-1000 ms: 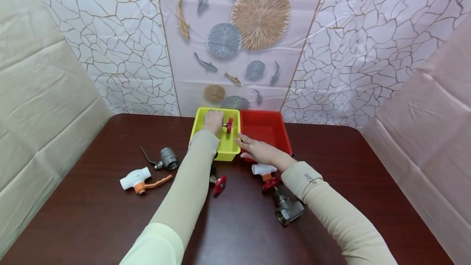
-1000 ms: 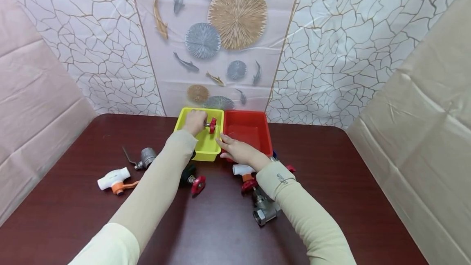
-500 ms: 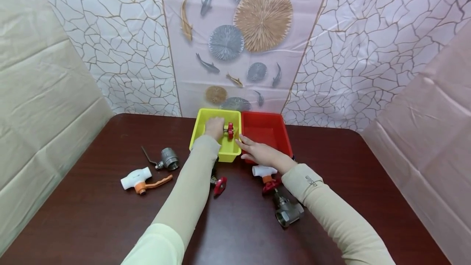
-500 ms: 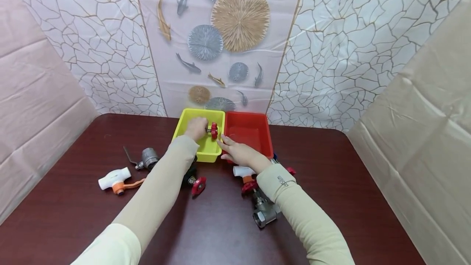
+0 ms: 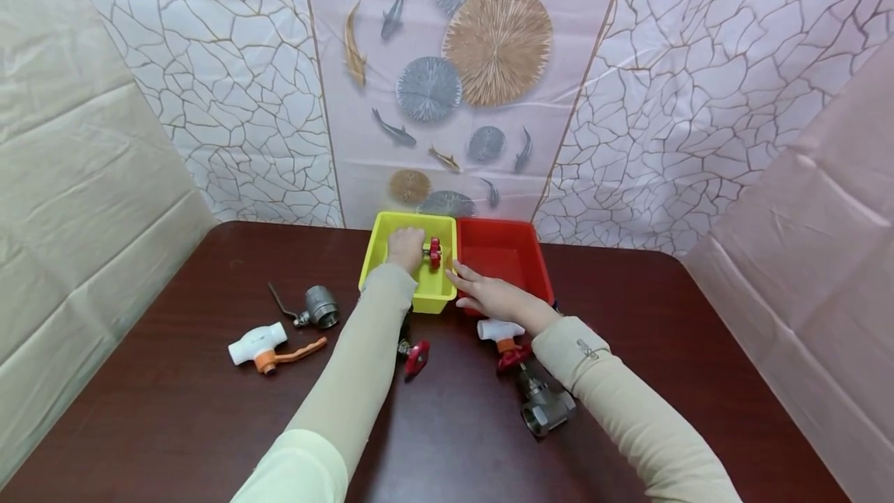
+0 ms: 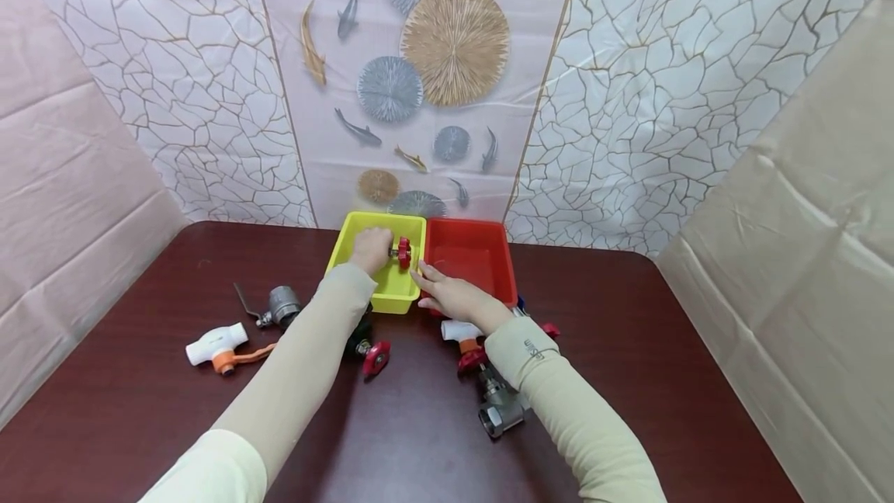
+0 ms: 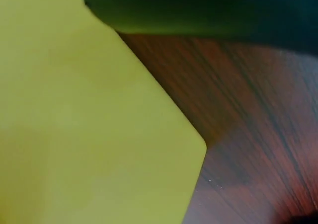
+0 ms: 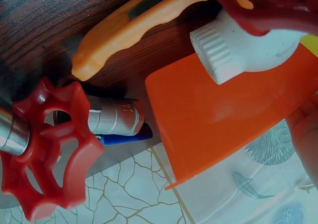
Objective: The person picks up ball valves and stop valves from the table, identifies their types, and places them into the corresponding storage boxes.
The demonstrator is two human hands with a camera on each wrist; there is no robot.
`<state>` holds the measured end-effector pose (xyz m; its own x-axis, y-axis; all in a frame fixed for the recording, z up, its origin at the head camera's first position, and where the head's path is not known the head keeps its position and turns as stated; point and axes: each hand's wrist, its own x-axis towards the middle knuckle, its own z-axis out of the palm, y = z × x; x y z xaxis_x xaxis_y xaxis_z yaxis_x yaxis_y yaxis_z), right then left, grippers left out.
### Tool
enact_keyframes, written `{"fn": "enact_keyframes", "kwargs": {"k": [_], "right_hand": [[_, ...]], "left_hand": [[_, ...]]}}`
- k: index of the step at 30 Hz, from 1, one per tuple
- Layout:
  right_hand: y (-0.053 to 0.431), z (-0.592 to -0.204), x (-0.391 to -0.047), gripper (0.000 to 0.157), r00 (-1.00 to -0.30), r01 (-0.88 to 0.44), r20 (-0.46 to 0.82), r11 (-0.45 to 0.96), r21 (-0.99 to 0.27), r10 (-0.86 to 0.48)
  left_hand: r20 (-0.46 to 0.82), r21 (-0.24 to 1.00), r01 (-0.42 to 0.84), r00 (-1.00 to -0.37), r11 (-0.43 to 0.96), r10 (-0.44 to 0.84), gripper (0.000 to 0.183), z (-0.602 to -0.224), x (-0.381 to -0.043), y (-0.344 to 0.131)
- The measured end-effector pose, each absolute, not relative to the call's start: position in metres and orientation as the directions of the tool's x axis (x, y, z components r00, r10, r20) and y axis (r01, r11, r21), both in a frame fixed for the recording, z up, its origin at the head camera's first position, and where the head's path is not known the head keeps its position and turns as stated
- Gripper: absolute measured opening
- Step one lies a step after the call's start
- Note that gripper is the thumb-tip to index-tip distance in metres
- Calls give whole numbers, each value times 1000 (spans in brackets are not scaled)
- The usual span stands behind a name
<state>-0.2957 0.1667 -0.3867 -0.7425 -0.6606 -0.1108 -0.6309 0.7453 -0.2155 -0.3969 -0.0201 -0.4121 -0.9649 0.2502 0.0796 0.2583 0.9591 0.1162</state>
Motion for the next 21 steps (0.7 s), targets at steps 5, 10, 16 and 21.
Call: {"fn": "enact_keyframes", "kwargs": {"k": [5, 10, 16, 21], "right_hand": [[165, -389, -296, 62, -744, -630, -105, 744, -222, -660], [167, -388, -297, 62, -745, -628, -101, 745, -224, -659], [166, -389, -297, 62, -741, -635, -99, 741, -219, -664], [165, -390, -297, 61, -741, -636, -103, 742, -211, -664]], "left_hand": [[67, 129, 274, -961, 953, 267, 15, -412, -398, -24], [55, 129, 290, -957, 948, 285, 15, -407, -399, -25], [15, 109, 281, -960, 954, 281, 16, -402, -394, -25], [34, 93, 293, -956, 951, 292, 16, -400, -391, -23]]}}
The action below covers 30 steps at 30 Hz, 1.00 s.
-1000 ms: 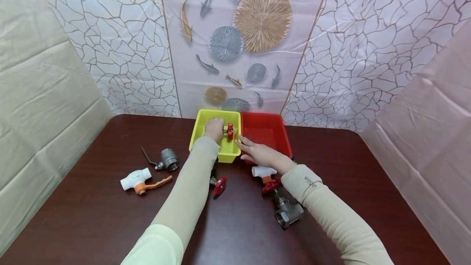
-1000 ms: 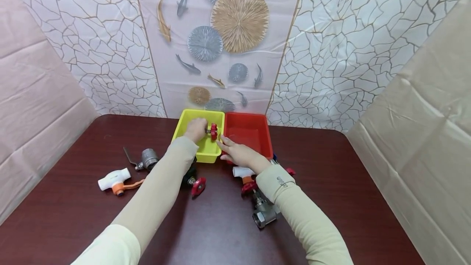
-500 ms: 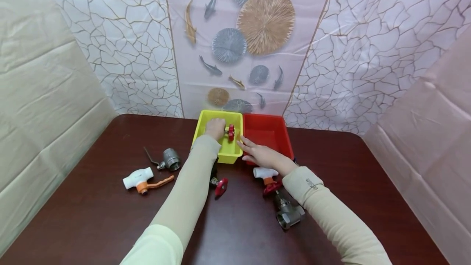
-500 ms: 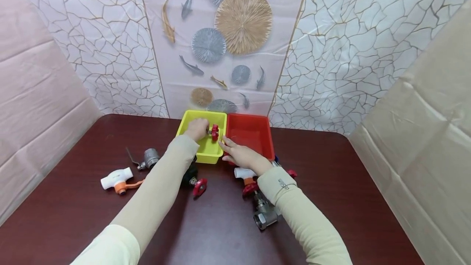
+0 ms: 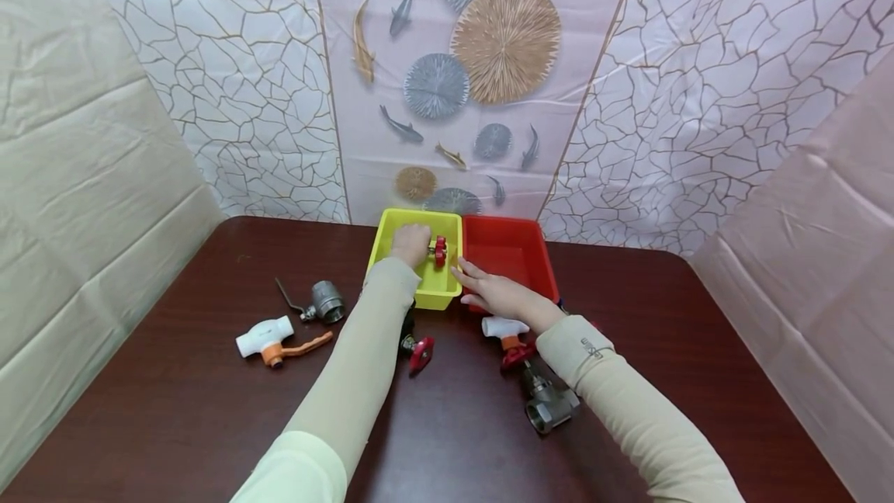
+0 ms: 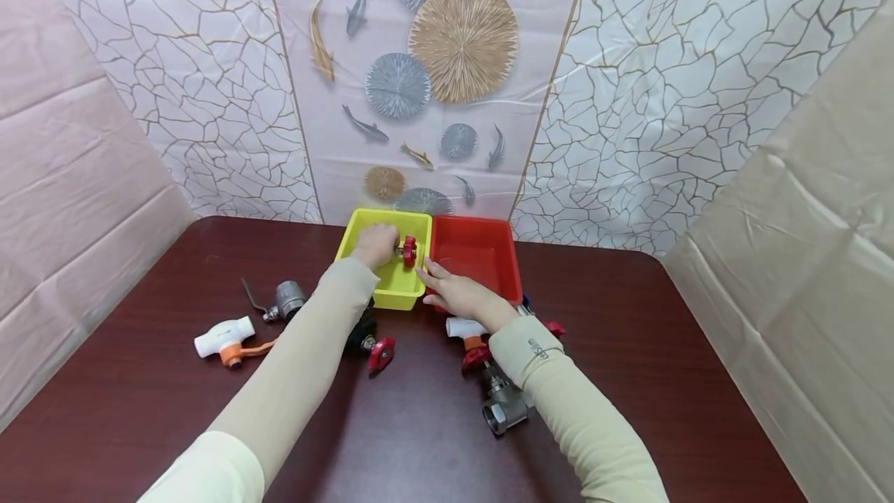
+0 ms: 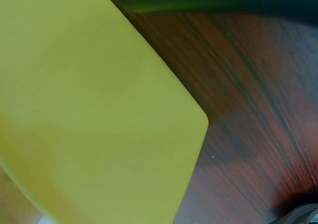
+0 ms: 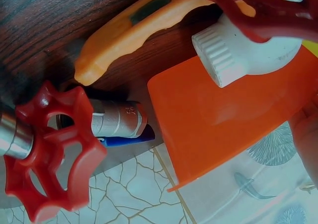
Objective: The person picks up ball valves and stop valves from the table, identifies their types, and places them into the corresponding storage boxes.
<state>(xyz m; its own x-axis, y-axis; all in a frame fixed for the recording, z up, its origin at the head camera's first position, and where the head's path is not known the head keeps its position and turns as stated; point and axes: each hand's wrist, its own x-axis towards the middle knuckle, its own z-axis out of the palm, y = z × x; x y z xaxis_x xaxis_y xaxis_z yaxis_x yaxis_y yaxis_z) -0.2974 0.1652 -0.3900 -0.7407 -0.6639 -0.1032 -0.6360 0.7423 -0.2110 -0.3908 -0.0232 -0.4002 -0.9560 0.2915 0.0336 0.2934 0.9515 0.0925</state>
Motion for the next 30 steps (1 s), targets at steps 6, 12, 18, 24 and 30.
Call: {"fn": "enact_keyframes", "kwargs": {"k": [6, 12, 18, 24, 30], "right_hand": [[164, -389, -297, 62, -744, -627, -104, 743, -235, -660], [164, -389, -296, 62, -750, -615, -105, 747, -251, -653], [164, -389, -297, 63, -752, -614, -117, 754, -234, -649], [164, -388, -298, 63, -748, -623, -107, 749, -225, -655], [164, -389, -298, 64, -749, -622, -103, 748, -233, -655]], "left_hand": [[54, 80, 292, -956, 953, 288, 15, -397, -385, -20], [72, 81, 304, -952, 949, 299, 14, -398, -382, -19], [74, 75, 328, -944, 942, 322, 14, -398, -383, -24], [91, 51, 345, -936, 937, 340, 13, -396, -383, -29], [38, 125, 350, -937, 928, 348, 18, -388, -381, -36]]}}
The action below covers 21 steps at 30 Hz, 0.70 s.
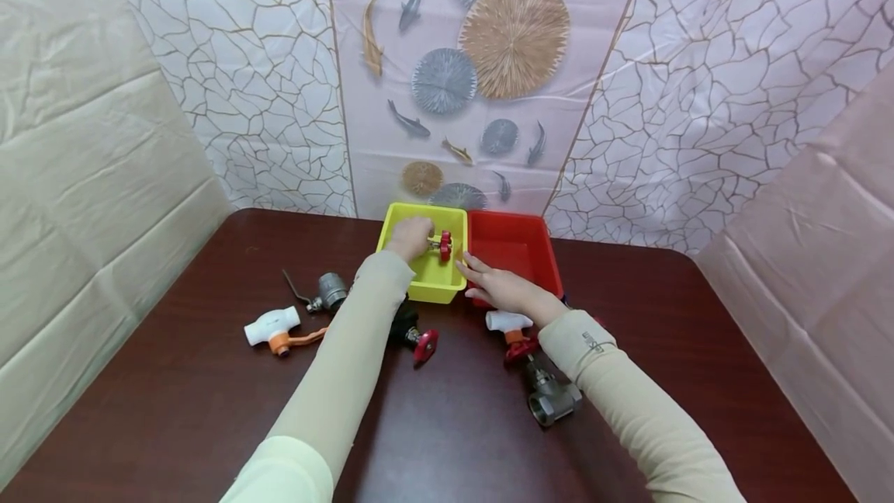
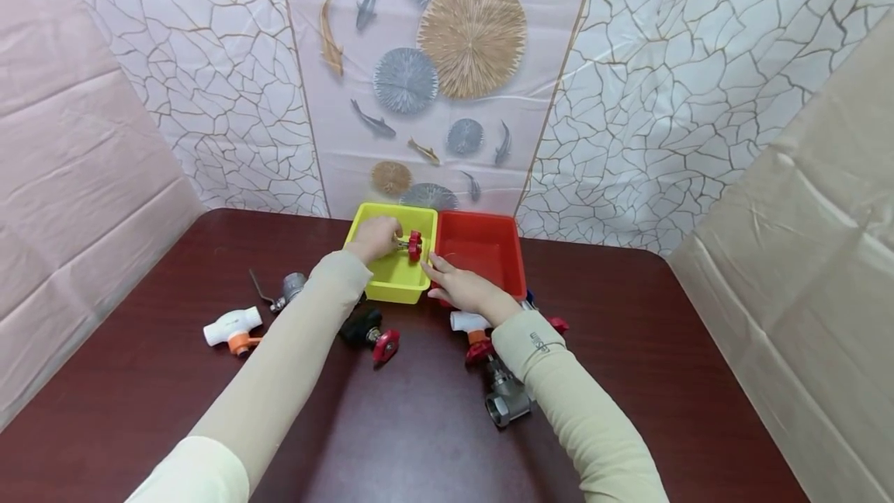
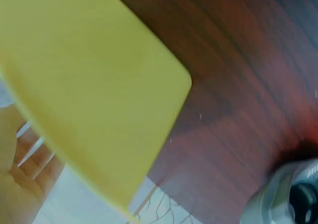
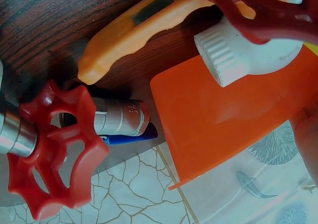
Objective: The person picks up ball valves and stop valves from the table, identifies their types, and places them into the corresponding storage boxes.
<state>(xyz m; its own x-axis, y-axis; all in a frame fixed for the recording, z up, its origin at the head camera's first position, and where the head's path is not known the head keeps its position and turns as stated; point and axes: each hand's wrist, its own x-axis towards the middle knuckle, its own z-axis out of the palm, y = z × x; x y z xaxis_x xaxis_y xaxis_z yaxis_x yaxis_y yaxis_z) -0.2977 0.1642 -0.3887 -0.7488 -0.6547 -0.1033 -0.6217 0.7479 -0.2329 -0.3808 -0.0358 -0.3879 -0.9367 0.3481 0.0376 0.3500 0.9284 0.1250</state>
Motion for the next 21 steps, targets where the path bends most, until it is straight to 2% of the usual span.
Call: {"fn": "enact_keyframes", "kwargs": {"k": [9, 21], "right_hand": [[161, -389, -299, 64, -756, -611, -119, 759, -224, -644], [160, -388, -294, 60, -754, -633, -64, 748, -199, -654]], "left_hand": [[24, 339, 309, -947, 889, 321, 26, -375, -374, -60], [128, 395, 319, -948, 862, 292, 22, -373, -366, -102]]}}
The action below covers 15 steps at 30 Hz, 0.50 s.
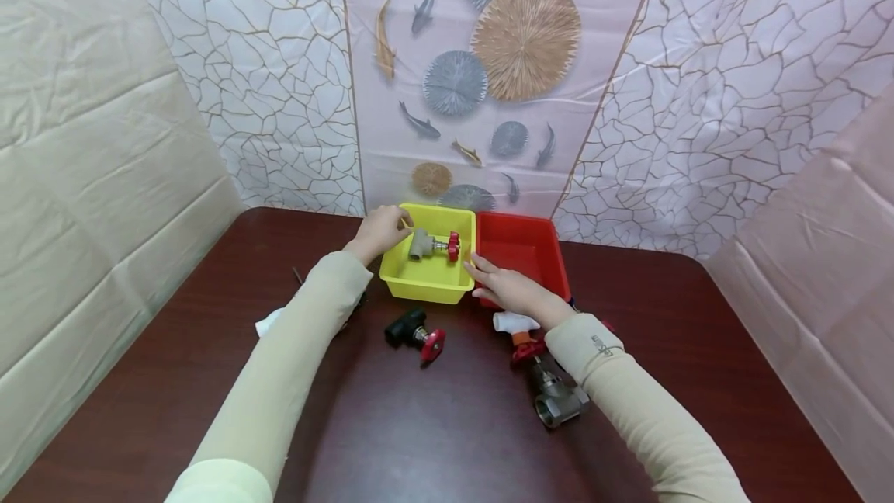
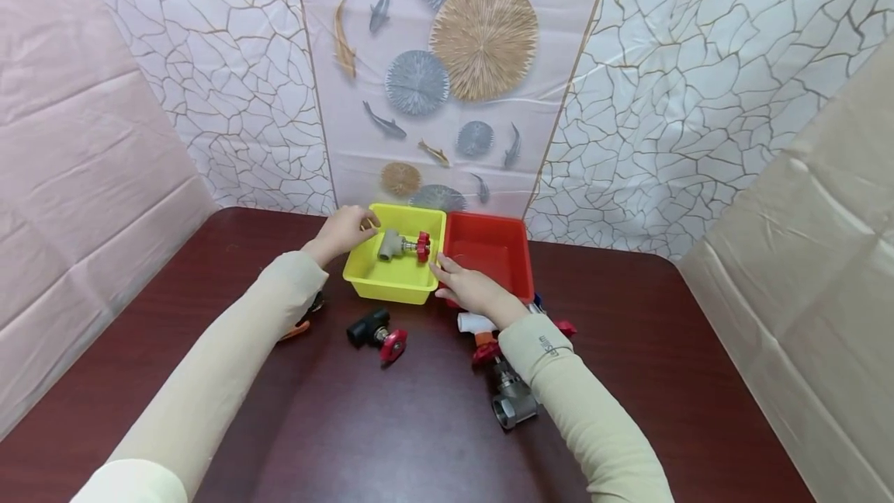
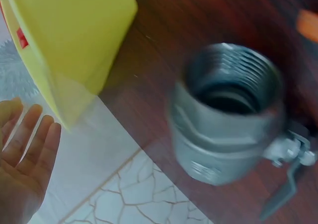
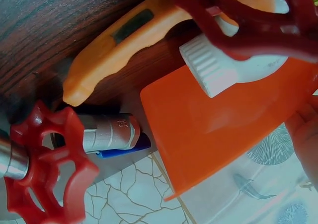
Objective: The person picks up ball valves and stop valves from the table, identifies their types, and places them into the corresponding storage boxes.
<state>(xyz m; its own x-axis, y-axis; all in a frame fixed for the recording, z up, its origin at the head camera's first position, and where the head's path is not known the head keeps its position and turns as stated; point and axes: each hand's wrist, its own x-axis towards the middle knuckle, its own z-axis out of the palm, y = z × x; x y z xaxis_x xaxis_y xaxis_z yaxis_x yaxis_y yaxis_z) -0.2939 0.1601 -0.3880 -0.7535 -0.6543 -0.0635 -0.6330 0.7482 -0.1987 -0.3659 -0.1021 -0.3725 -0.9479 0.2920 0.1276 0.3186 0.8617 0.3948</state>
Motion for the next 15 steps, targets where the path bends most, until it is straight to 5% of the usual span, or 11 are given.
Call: {"fn": "enact_keyframes", "kwargs": {"k": [15], "right_hand": [[166, -387, -295, 62, -742, -624, -82, 730, -280, -666]], "left_hand": [[201, 568, 231, -970, 790, 139, 25, -391, -349, -129]]}}
